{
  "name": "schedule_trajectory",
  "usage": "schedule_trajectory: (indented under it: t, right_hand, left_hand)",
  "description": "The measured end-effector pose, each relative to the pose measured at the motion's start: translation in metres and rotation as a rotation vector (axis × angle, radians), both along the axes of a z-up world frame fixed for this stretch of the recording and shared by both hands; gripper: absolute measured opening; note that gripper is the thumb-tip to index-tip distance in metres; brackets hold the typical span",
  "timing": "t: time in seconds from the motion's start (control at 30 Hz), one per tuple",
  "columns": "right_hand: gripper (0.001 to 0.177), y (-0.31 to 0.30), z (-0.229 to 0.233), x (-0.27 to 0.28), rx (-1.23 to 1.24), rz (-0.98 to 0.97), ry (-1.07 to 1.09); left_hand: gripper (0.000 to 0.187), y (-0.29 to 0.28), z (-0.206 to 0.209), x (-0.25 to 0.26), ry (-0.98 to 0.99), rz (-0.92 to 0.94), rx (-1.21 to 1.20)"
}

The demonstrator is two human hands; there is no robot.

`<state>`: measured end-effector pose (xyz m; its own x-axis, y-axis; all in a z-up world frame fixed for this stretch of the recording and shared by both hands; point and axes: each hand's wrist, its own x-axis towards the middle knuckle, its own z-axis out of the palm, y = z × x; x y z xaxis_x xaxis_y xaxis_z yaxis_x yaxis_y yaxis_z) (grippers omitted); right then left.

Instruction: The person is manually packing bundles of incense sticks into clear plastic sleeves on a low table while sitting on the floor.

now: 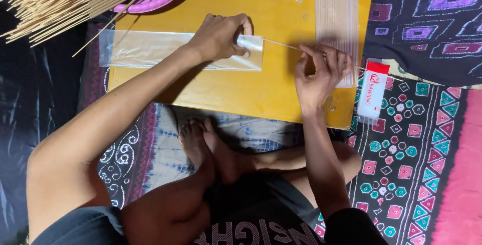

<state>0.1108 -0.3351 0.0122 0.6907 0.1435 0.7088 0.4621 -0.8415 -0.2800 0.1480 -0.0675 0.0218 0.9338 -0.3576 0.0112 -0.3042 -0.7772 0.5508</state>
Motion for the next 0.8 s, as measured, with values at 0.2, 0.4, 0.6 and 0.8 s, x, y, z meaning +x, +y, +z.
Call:
schedule_trajectory:
  t: [0.2, 0.4, 0.6, 0.8]
  right_hand:
    - [0.024, -0.003, -0.001, -0.001, 0.064, -0.044, 0.071]
    - [0.022, -0.007, -0.007, 0.001, 0.082, -0.082, 0.074]
    - [0.019, -0.007, -0.008, 0.0, 0.095, -0.085, 0.083]
    - [0.021, -0.01, -0.015, 0.001, 0.076, -0.08, 0.074]
  left_hand:
    - [0.043, -0.002, 0.002, 0.0, 0.101, 0.02, -0.246]
    - [0.04, 0.001, 0.0, 0.0, 0.092, 0.012, -0.314]
    - [0.036, 0.002, 0.005, -0.001, 0.131, 0.001, -0.347]
    - [0.035, 0.002, 0.007, 0.001, 0.181, 0.017, -0.352]
